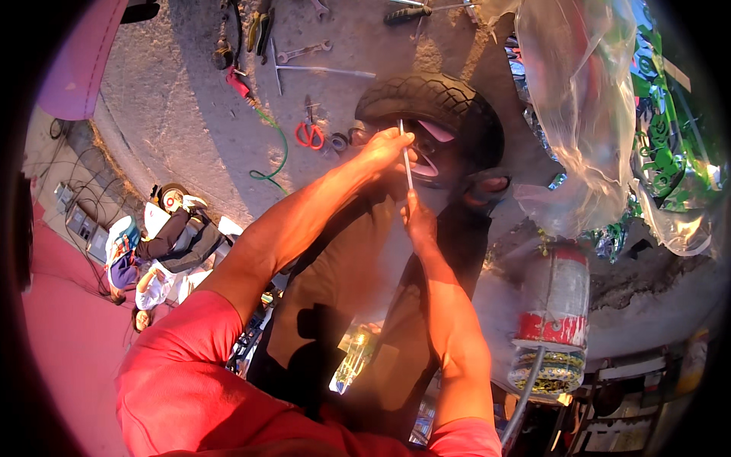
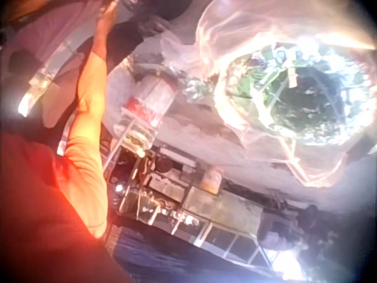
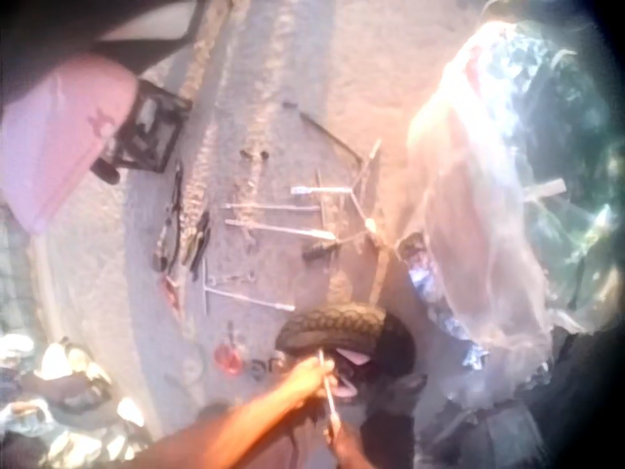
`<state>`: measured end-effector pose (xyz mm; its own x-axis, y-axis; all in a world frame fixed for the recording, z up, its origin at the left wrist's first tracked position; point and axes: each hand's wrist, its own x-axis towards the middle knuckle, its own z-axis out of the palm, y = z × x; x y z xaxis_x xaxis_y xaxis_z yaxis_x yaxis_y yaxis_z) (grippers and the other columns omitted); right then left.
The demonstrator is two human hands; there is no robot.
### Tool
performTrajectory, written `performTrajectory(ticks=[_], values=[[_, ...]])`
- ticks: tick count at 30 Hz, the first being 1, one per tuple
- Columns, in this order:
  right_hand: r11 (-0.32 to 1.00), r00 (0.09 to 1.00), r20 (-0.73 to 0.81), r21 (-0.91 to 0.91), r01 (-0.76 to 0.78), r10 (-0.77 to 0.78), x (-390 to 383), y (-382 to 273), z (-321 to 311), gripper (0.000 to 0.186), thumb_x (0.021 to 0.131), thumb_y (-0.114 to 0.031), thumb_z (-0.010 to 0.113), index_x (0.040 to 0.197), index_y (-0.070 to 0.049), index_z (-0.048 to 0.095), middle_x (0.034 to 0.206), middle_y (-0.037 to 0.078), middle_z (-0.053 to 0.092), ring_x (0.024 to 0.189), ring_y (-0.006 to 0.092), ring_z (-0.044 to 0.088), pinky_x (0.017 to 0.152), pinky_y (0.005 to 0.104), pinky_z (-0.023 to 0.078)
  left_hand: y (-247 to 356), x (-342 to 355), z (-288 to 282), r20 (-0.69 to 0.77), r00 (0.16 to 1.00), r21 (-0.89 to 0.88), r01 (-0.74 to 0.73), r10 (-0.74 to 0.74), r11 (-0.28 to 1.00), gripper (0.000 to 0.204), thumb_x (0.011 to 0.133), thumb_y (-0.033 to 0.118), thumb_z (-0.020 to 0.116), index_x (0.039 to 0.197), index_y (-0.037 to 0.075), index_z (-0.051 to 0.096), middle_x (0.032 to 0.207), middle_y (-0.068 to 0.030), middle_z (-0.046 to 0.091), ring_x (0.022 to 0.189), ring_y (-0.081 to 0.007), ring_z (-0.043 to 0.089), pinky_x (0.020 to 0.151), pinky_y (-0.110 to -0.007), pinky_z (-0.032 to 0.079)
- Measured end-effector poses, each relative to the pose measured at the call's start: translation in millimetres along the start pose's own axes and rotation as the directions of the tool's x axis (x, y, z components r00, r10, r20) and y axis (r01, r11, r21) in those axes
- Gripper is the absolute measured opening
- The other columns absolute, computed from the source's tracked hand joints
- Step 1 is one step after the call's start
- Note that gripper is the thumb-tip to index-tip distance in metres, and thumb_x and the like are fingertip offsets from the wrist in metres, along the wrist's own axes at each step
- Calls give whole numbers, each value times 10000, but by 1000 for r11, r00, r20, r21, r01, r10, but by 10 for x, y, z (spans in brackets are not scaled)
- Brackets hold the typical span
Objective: The person repairs a small electric scooter wheel by prying the tire off the rim using a metal tire lever.
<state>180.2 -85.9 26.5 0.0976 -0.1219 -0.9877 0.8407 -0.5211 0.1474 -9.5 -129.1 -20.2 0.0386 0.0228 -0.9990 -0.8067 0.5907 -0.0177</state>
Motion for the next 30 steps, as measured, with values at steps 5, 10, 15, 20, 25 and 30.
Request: performTrajectory(ticks=[5,10,15,20,25,30], values=[[985,991,1,-103,136,-137,320,129,-169,693,943,-681,593,734,-26,675,626,45,596,579,139,556,573,332,449,-201,187,-41,-22,998,-108,-61,59,992,246,1054,282,582,1108,42,588,925,-119,712,783,-238,718,666,-368,610],[944,948,-98,-171,284,-303,446,133,-142,729,955,-707,565,705,-26,634,602,28,561,584,130,546,562,314,422,-208,212,40,-109,987,-70,-123,115,990,238,1053,251,574,1074,14,596,877,-108,704,741,-210,711,629,-349,609],[911,924,-78,-218,350,-373,737,275,-111,722,968,-694,560,707,-24,627,597,23,545,580,122,525,558,318,410,-237,286,20,-129,977,-65,-179,170,982,245,1044,219,577,1074,-20,623,871,-118,707,750,-215,716,666,-351,631],[912,925,-35,-189,365,-378,787,240,-117,722,968,-702,555,706,-33,623,594,15,528,569,128,506,552,326,398,-172,232,29,-167,964,9,-207,206,978,263,1035,224,594,1057,-34,640,869,-129,720,732,-219,722,640,-350,631],[895,912,-19,-202,399,-411,727,183,-133,656,1002,-621,561,741,-21,613,623,14,488,617,119,459,581,345,405,-124,246,-10,-145,970,45,-188,193,981,269,1038,227,590,1049,-37,642,879,-133,728,727,-222,729,621,-351,624],[878,896,-88,-262,401,-436,609,21,-83,621,1019,-575,566,795,3,609,625,38,468,627,127,454,600,362,412,-111,239,-42,-152,967,78,-194,204,978,294,1040,239,591,1042,-50,648,867,-135,726,706,-210,720,600,-330,611]])
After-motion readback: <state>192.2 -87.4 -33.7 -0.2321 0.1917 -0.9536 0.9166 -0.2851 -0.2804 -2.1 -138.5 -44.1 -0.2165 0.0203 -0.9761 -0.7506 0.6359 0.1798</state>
